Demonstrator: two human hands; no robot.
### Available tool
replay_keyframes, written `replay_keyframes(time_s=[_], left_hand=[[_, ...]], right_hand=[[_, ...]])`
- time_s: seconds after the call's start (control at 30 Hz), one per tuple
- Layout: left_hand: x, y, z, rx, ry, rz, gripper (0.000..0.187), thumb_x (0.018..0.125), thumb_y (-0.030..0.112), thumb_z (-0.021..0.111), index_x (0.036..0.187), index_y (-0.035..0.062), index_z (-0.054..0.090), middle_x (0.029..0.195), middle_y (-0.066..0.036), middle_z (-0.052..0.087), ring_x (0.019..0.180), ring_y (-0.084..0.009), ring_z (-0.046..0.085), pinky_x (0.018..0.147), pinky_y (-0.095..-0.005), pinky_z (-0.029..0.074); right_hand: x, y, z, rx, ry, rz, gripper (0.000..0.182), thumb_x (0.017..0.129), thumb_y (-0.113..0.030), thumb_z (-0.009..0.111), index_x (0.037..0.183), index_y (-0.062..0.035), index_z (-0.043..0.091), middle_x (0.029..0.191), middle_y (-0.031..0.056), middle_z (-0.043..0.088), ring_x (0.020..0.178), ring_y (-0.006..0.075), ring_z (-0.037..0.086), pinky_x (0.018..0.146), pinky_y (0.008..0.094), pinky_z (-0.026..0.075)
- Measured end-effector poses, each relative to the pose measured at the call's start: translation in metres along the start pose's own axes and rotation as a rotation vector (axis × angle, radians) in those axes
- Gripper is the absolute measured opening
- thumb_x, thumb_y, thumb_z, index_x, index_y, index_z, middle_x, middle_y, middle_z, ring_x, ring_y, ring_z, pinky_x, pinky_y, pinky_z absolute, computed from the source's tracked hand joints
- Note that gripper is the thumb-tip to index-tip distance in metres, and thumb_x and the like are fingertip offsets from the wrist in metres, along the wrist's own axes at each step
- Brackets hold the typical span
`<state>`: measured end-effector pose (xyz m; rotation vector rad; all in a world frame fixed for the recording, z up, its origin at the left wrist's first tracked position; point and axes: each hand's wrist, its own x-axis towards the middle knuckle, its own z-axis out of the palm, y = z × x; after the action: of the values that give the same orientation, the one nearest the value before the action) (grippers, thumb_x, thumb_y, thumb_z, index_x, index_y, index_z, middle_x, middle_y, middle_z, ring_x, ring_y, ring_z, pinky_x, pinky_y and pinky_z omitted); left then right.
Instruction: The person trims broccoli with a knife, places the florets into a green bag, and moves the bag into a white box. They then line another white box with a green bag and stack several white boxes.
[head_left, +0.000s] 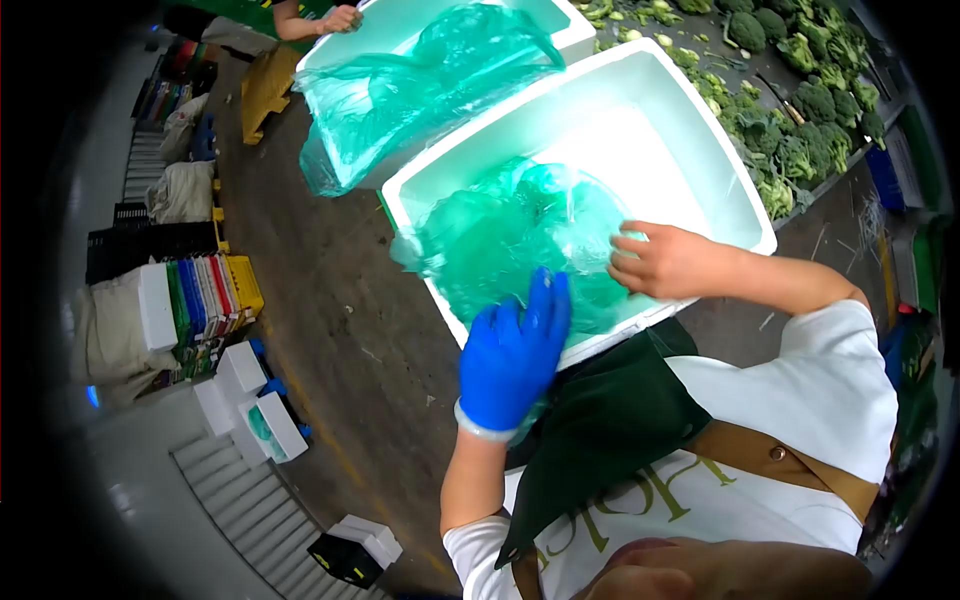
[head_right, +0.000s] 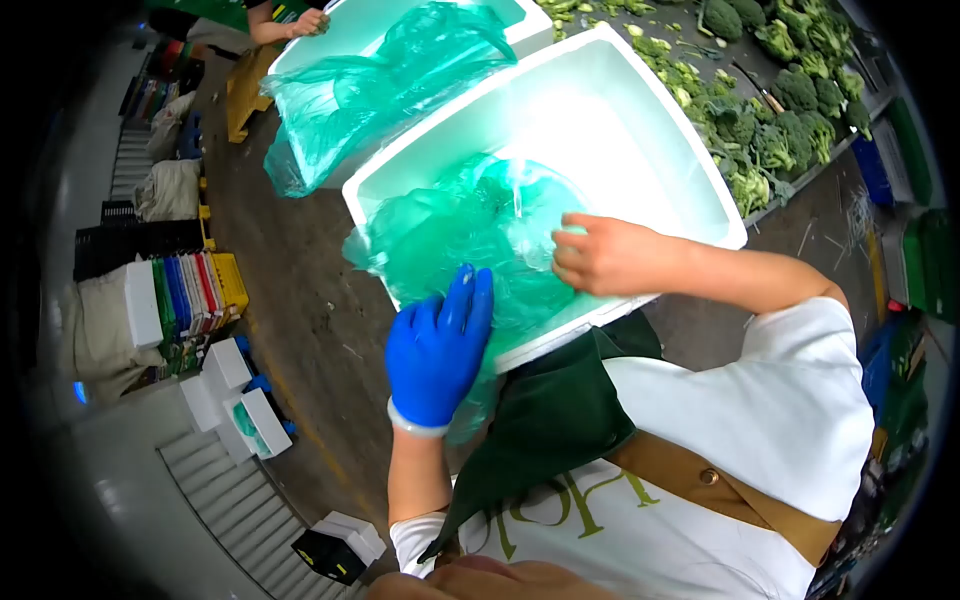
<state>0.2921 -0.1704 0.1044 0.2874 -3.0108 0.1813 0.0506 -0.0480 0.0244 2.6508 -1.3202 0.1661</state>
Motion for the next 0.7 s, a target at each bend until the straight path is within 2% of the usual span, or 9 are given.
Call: replay_keyframes(time_s=[0.07,0.13,0.17,0.2,0.27,0.3,0.37,0.43,0.7], left_hand=[[-0.010,-0.001,-0.037,-0.204,0.102,-0.117,0.043,0.080,0.014,0.067,0.123,0.0084,0.063,0.114,-0.013,0.067,0.079,-0.0253,0.064,0.069,-0.0346,0.052],[-0.051,-0.016,-0.044,-0.306,0.320,-0.427,0.052,0.074,0.021,0.078,0.122,0.0072,0.065,0.104,-0.014,0.071,0.085,-0.0272,0.068,0.074,-0.0342,0.052],[-0.060,-0.031,-0.019,-0.416,0.698,-0.491,0.040,0.079,0.014,0.073,0.115,-0.0024,0.065,0.116,-0.017,0.067,0.087,-0.0211,0.065,0.072,-0.0344,0.051],[-0.063,-0.044,-0.007,-0.488,0.672,-0.714,0.047,0.080,0.018,0.074,0.120,-0.0036,0.061,0.120,-0.019,0.065,0.093,-0.0227,0.064,0.077,-0.0364,0.051],[-0.089,-0.063,0.046,-0.509,0.587,-1.005,0.062,0.080,0.027,0.077,0.129,-0.0035,0.053,0.124,-0.020,0.062,0.104,-0.0281,0.063,0.086,-0.0394,0.050],[-0.113,-0.067,0.093,-0.470,0.510,-1.076,0.070,0.080,0.031,0.078,0.134,-0.0022,0.049,0.125,-0.020,0.061,0.109,-0.0320,0.061,0.091,-0.0403,0.049],[-0.132,-0.042,0.157,-0.587,0.147,-1.292,0.077,0.078,0.038,0.079,0.137,0.0001,0.046,0.128,-0.019,0.060,0.118,-0.0361,0.057,0.095,-0.0418,0.047],[-0.149,-0.029,0.207,-1.095,0.076,-1.234,0.068,0.077,0.039,0.077,0.129,0.0035,0.052,0.121,-0.021,0.063,0.111,-0.0376,0.061,0.090,-0.0441,0.050],[-0.144,-0.025,0.196,-0.859,0.068,-1.369,0.047,0.071,0.017,0.069,0.115,0.0051,0.059,0.098,-0.022,0.068,0.090,-0.0406,0.065,0.076,-0.0468,0.053]], right_hand=[[-0.004,0.008,-0.028,0.283,0.275,0.082,0.039,0.079,-0.035,0.071,0.097,-0.0013,0.063,0.084,0.0094,0.059,0.092,0.0274,0.060,0.085,0.0406,0.049],[-0.046,0.044,-0.016,0.253,0.443,0.476,0.039,0.082,-0.026,0.073,0.109,0.0001,0.062,0.109,0.0163,0.063,0.101,0.0339,0.061,0.086,0.0410,0.050],[-0.061,0.062,-0.005,0.202,0.439,0.822,0.044,0.081,-0.020,0.074,0.118,0.0010,0.060,0.114,0.0178,0.063,0.104,0.0363,0.061,0.091,0.0414,0.048],[-0.080,0.090,0.009,0.117,0.359,1.063,0.048,0.082,-0.017,0.073,0.124,0.0010,0.058,0.121,0.0190,0.062,0.112,0.0364,0.058,0.097,0.0418,0.045],[-0.193,0.140,0.109,-0.054,0.121,1.085,0.076,0.081,-0.024,0.075,0.143,-0.0009,0.038,0.142,0.0208,0.048,0.128,0.0373,0.048,0.106,0.0432,0.039],[-0.238,0.151,0.157,0.229,0.094,1.207,0.086,0.081,-0.031,0.074,0.149,-0.0030,0.030,0.150,0.0211,0.037,0.133,0.0355,0.043,0.108,0.0445,0.036],[-0.237,0.147,0.165,1.118,0.159,1.540,0.080,0.078,-0.033,0.068,0.146,-0.0029,0.036,0.138,0.0228,0.049,0.122,0.0370,0.051,0.100,0.0456,0.042],[-0.172,0.114,0.111,1.100,0.152,1.669,0.072,0.075,-0.017,0.059,0.141,0.0009,0.038,0.130,0.0213,0.055,0.114,0.0341,0.056,0.096,0.0403,0.043],[-0.177,0.127,0.110,0.886,0.234,1.542,0.053,0.064,-0.008,0.050,0.115,0.0043,0.055,0.089,0.0091,0.058,0.080,0.0224,0.052,0.078,0.0321,0.043]])
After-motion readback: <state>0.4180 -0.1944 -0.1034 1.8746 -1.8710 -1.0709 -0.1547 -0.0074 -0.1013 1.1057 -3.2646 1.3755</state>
